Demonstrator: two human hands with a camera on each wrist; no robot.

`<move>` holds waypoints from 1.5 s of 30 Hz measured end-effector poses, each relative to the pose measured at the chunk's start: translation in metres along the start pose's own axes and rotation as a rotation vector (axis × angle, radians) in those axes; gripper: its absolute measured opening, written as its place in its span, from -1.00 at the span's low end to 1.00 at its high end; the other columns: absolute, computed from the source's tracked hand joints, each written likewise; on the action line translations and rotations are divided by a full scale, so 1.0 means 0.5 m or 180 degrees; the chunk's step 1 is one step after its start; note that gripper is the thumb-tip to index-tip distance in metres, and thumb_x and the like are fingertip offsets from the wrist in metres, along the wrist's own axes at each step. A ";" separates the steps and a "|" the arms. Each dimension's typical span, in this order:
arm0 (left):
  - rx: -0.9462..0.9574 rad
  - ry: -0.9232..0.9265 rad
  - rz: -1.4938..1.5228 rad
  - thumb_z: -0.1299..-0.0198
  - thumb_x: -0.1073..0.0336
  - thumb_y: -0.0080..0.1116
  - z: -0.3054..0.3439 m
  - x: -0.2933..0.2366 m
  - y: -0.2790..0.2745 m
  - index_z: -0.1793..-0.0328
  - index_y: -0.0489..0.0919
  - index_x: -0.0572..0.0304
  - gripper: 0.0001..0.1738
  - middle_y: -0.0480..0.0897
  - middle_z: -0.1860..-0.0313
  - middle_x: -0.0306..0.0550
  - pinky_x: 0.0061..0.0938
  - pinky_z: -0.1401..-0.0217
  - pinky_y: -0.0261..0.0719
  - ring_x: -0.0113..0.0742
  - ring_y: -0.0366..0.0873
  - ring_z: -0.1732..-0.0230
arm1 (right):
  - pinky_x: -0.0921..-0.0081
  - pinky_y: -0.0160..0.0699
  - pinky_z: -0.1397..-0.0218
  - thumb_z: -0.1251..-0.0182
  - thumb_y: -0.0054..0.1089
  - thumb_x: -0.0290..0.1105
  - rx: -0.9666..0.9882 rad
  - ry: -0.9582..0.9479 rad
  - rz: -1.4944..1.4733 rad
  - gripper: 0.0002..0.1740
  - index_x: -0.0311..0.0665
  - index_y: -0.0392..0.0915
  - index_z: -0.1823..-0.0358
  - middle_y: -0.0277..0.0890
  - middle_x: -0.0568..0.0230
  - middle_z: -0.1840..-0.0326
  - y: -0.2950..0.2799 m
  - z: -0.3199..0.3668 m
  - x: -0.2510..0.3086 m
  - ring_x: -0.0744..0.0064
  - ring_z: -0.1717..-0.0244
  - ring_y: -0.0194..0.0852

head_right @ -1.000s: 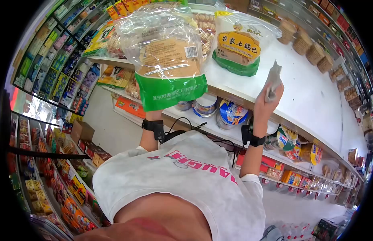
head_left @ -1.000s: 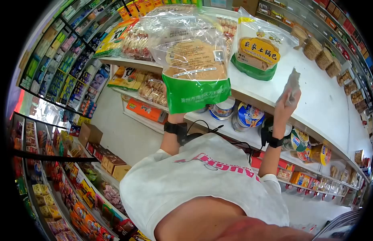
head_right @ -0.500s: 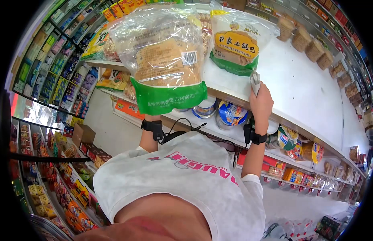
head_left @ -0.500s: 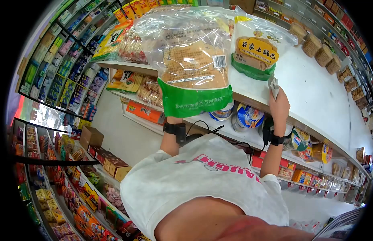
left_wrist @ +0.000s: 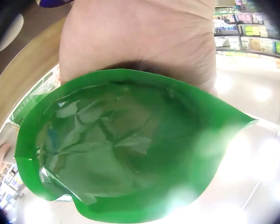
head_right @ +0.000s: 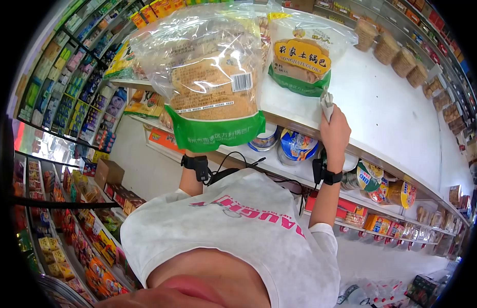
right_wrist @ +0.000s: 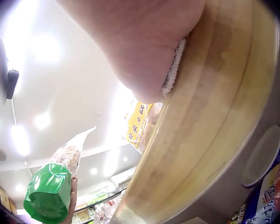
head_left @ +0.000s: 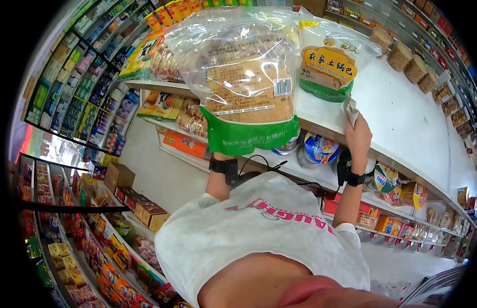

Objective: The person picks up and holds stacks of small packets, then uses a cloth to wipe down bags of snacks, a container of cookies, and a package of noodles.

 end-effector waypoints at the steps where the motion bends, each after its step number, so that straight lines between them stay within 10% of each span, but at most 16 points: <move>1: 0.0035 -0.0038 0.0044 -0.32 -0.34 -0.07 0.003 0.003 -0.003 -0.15 0.50 0.21 -0.28 0.63 0.10 0.00 -0.23 0.04 0.64 -0.18 0.61 0.13 | 0.14 0.51 0.02 -0.35 0.05 -0.22 0.0012 0.0006 0.0025 -0.67 -0.19 0.53 -0.05 0.60 0.00 0.11 0.000 0.000 -0.001 -0.08 0.06 0.55; 35: -0.0355 -0.0138 0.0089 -0.28 -0.31 0.00 0.036 0.016 0.018 0.11 0.62 0.28 -0.31 0.68 0.36 -0.01 -0.28 0.22 0.67 -0.18 0.63 0.38 | 0.12 0.52 0.03 -0.34 0.05 -0.24 -0.0014 -0.0042 0.0123 -0.68 -0.22 0.52 -0.04 0.60 -0.01 0.12 -0.001 0.004 0.003 -0.08 0.07 0.56; 45: 0.0844 -0.0425 0.0631 -0.45 -0.21 -0.16 0.058 0.027 -0.016 -0.03 0.57 0.08 -0.47 0.63 0.29 -0.14 -0.30 0.31 0.63 -0.27 0.60 0.33 | 0.14 0.53 0.03 -0.30 0.09 -0.30 -0.0280 -0.0130 -0.0032 -0.66 -0.24 0.52 -0.07 0.60 -0.03 0.09 -0.006 0.011 0.004 -0.11 0.06 0.56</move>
Point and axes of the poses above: each hand's wrist, its own z-axis away from the middle knuckle, its own y-axis out of the palm, x = y × z, the point moved 8 cm from there along -z, towards the middle knuckle
